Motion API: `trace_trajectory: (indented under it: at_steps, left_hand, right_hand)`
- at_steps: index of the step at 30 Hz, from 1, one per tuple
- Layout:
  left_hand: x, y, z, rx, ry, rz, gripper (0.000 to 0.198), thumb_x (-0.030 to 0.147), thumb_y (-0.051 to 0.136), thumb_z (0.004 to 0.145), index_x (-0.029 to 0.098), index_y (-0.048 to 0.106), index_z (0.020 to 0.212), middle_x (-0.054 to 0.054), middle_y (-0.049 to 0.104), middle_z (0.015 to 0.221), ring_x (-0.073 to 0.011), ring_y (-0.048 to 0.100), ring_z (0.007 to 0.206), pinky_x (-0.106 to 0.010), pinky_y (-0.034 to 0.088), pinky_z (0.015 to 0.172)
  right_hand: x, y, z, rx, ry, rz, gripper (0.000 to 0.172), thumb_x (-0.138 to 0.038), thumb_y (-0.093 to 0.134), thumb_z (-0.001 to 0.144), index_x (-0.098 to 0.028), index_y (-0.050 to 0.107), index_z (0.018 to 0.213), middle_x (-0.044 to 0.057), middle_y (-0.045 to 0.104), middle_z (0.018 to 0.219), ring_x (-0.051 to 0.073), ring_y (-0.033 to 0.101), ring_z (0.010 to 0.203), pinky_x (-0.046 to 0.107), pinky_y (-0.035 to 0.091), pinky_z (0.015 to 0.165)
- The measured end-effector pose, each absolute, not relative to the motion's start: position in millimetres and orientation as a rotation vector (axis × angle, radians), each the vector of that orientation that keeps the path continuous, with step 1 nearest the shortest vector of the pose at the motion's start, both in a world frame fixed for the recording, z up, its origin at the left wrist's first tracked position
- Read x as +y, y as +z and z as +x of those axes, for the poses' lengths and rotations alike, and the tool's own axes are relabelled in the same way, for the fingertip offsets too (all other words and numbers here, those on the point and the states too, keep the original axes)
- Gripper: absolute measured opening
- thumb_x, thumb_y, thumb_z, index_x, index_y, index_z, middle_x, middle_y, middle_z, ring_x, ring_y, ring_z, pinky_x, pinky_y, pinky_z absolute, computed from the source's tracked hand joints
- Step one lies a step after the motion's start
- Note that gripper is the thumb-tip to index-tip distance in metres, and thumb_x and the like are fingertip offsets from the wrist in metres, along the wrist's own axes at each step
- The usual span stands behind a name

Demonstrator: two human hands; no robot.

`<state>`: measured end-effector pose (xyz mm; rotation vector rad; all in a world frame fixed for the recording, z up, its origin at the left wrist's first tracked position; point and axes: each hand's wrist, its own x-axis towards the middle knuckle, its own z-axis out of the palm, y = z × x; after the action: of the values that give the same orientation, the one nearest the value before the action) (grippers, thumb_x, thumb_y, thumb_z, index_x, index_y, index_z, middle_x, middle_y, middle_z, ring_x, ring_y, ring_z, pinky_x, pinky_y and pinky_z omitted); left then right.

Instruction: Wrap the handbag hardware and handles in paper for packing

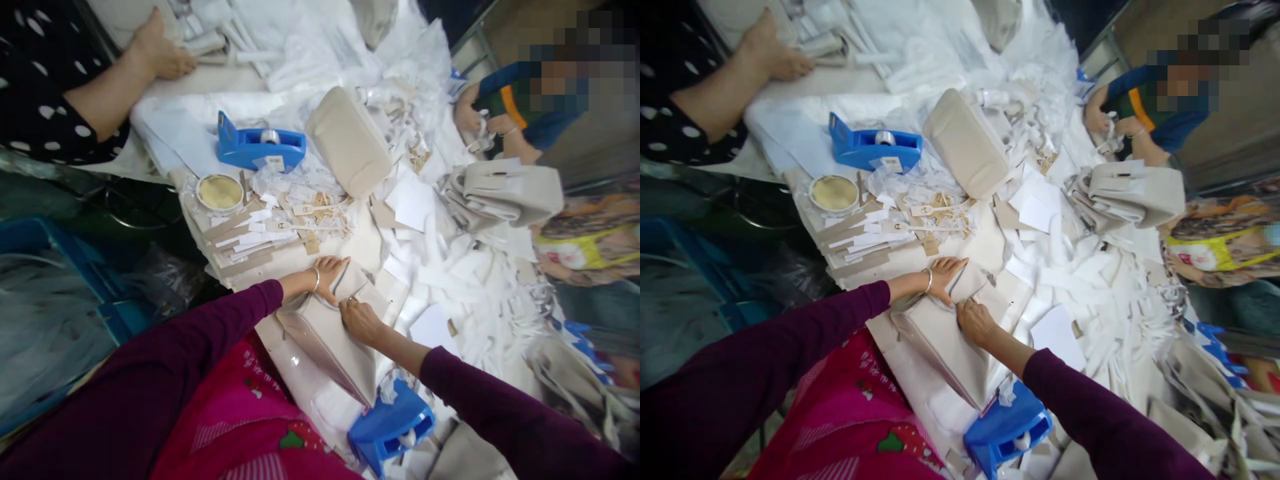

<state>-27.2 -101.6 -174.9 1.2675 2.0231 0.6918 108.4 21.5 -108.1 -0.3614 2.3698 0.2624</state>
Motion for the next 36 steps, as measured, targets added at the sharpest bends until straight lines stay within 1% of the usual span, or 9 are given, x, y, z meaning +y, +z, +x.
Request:
trace_trajectory:
  at_steps: [5, 9, 16, 22, 25, 27, 29, 32, 36]
  left_hand:
    - [-103.5, -160.3, -31.2, 2.056, 0.639, 1.267, 0.132, 0.064, 0.069, 0.048, 0.021, -0.012, 0.142, -0.019, 0.020, 0.147, -0.0369, 0.016, 0.134, -0.049, 0.017, 0.106]
    - [-104.4, -157.0, -30.4, 2.042, 0.684, 1.324, 0.125, 0.063, 0.069, 0.051, 0.026, -0.006, 0.144, -0.016, 0.025, 0.145, -0.0373, 0.023, 0.130, -0.048, 0.020, 0.104]
    - [-107.6, -160.9, -28.6, 1.992, 0.724, 1.347, 0.102, 0.061, 0.071, 0.053, 0.040, 0.022, 0.139, -0.009, 0.018, 0.150, -0.0377, 0.013, 0.134, -0.053, 0.013, 0.105]
    - [-102.6, -135.1, -19.5, 2.157, 0.608, 1.455, 0.083, 0.046, 0.076, 0.054, 0.032, 0.043, 0.128, -0.007, 0.003, 0.153, -0.0393, 0.002, 0.136, -0.060, 0.006, 0.104]
    - [-93.1, -117.4, -3.1, 2.190, 0.480, 1.710, 0.052, 0.026, 0.071, 0.062, 0.021, 0.057, 0.112, -0.012, 0.024, 0.147, -0.0348, 0.013, 0.134, -0.054, 0.007, 0.107]
    - [-86.7, -108.6, 10.2, 2.105, 0.429, 1.783, 0.029, 0.016, 0.060, 0.069, 0.016, 0.064, 0.098, -0.015, 0.044, 0.132, -0.0314, 0.028, 0.126, -0.046, 0.020, 0.106]
    - [-81.8, -103.2, 21.6, 2.066, 0.436, 1.693, 0.023, 0.012, 0.049, 0.075, 0.016, 0.066, 0.090, -0.014, 0.053, 0.118, -0.0282, 0.038, 0.117, -0.040, 0.032, 0.097]
    - [-75.0, -99.0, 30.1, 2.139, 0.425, 1.528, 0.029, 0.011, 0.040, 0.079, 0.018, 0.065, 0.092, -0.012, 0.054, 0.113, -0.0265, 0.041, 0.109, -0.038, 0.039, 0.087]
    - [-61.1, -94.6, 37.5, 2.279, 0.303, 1.396, 0.026, 0.023, 0.039, 0.085, 0.017, 0.064, 0.092, -0.013, 0.054, 0.109, -0.0285, 0.044, 0.102, -0.039, 0.044, 0.078]
  right_hand:
    - [31.7, -94.6, 113.0, 2.488, 0.063, -0.220, 0.025, -0.011, 0.036, 0.084, -0.015, 0.054, 0.102, 0.013, 0.062, 0.095, 0.020, 0.059, 0.082, 0.027, 0.041, 0.067]
    - [54.6, -90.1, 113.3, 2.459, -0.252, -0.103, 0.019, -0.011, 0.041, 0.081, -0.019, 0.057, 0.086, 0.005, 0.063, 0.088, 0.016, 0.058, 0.078, 0.024, 0.039, 0.069]
    - [73.7, -91.1, 109.2, 2.367, -0.796, -0.077, 0.013, -0.015, 0.046, 0.078, -0.019, 0.052, 0.067, -0.002, 0.052, 0.069, 0.012, 0.046, 0.063, 0.023, 0.036, 0.062]
    - [78.8, -96.3, 112.5, 2.325, -0.935, -0.096, 0.010, -0.017, 0.046, 0.075, -0.020, 0.051, 0.066, -0.003, 0.050, 0.066, 0.011, 0.045, 0.061, 0.023, 0.037, 0.062]
    - [77.9, -99.2, 112.5, 2.324, -0.956, -0.053, 0.009, -0.019, 0.048, 0.074, -0.020, 0.053, 0.066, -0.002, 0.052, 0.065, 0.012, 0.045, 0.060, 0.024, 0.039, 0.062]
    - [76.0, -98.3, 114.0, 2.359, -0.977, -0.008, 0.006, -0.019, 0.050, 0.071, -0.019, 0.055, 0.067, -0.002, 0.055, 0.065, 0.012, 0.047, 0.061, 0.025, 0.040, 0.063]
    - [75.4, -94.4, 121.5, 2.401, -1.016, 0.020, 0.007, -0.018, 0.049, 0.069, -0.019, 0.056, 0.069, -0.001, 0.056, 0.066, 0.013, 0.048, 0.061, 0.025, 0.040, 0.064]
    - [76.8, -89.7, 151.4, 2.686, -1.136, 0.394, 0.015, -0.018, 0.043, 0.067, -0.019, 0.056, 0.076, 0.002, 0.059, 0.074, 0.016, 0.052, 0.071, 0.028, 0.042, 0.070]
    - [65.9, -103.0, 213.9, 2.485, -1.542, 1.588, 0.026, -0.019, 0.040, 0.066, -0.019, 0.054, 0.088, 0.005, 0.059, 0.085, 0.018, 0.054, 0.083, 0.031, 0.043, 0.073]
